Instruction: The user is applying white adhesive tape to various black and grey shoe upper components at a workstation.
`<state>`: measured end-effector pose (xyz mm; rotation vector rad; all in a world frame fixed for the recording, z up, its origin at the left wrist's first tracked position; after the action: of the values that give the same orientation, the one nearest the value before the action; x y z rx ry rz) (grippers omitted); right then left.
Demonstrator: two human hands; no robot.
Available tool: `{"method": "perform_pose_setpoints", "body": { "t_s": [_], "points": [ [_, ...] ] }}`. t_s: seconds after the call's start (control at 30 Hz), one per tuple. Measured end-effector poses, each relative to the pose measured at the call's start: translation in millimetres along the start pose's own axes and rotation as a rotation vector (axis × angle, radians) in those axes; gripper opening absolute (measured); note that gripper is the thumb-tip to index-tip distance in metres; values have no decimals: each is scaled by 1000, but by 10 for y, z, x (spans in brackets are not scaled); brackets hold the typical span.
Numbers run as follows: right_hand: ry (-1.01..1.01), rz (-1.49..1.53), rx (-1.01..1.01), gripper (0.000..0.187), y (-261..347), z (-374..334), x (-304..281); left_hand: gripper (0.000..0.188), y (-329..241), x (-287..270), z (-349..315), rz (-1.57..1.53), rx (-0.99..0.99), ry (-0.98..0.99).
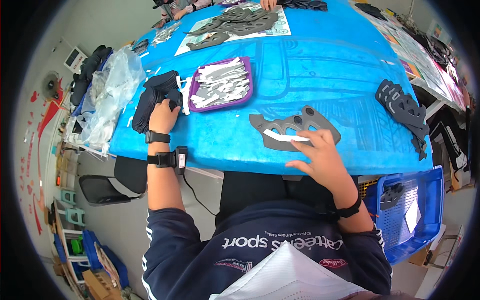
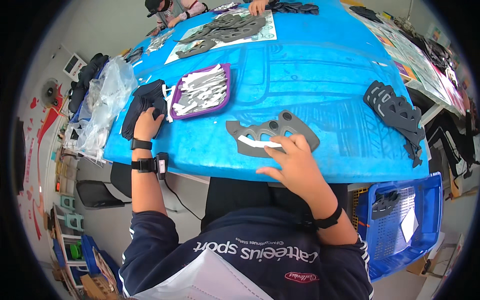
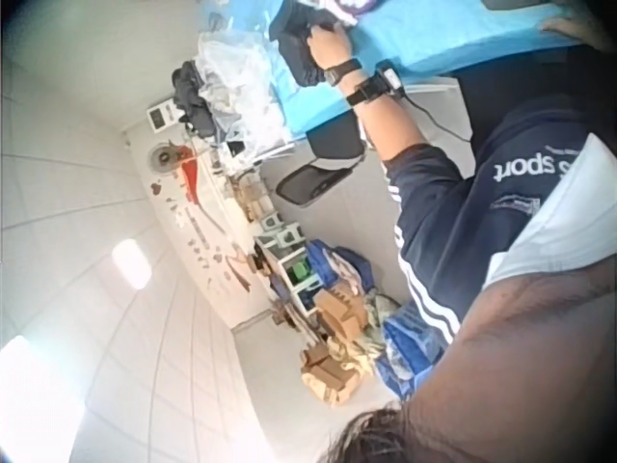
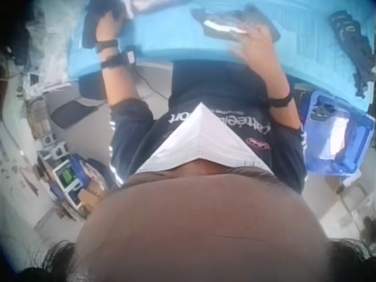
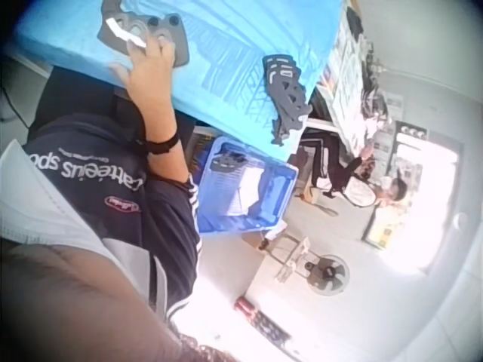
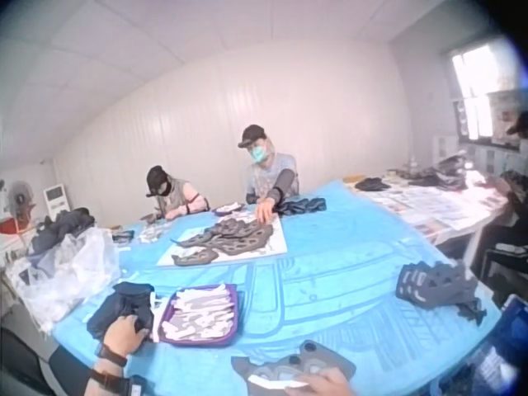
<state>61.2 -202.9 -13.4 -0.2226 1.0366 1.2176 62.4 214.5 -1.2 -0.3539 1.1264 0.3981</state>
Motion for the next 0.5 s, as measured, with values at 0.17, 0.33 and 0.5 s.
{"method": "perform_pose_setpoints", "body": {
  "t_s": [0.17, 0.33, 0.5],
  "points": [
    [-53, -297, 162, 71, -252, -112, -278, 52, 163, 41, 67, -106, -9, 24],
    [-12, -166, 247, 78, -357, -193, -239, 62, 115, -85, 4, -168, -83, 31],
    [39, -209, 237, 81, -322, -208, -185, 70, -318, -646, -341, -717, -12, -386]
  ]
}}
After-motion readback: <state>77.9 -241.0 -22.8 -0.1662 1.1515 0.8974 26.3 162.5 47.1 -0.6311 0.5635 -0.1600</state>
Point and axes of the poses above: each hand's wrist, its own z-axis towards the middle knuckle, its own x-axis out of the palm, y = z × x, the point moved 5 cm from there along z, towards the middle knuckle, and after that the axes turned 4 degrees about -x, right-handed, at the moved point
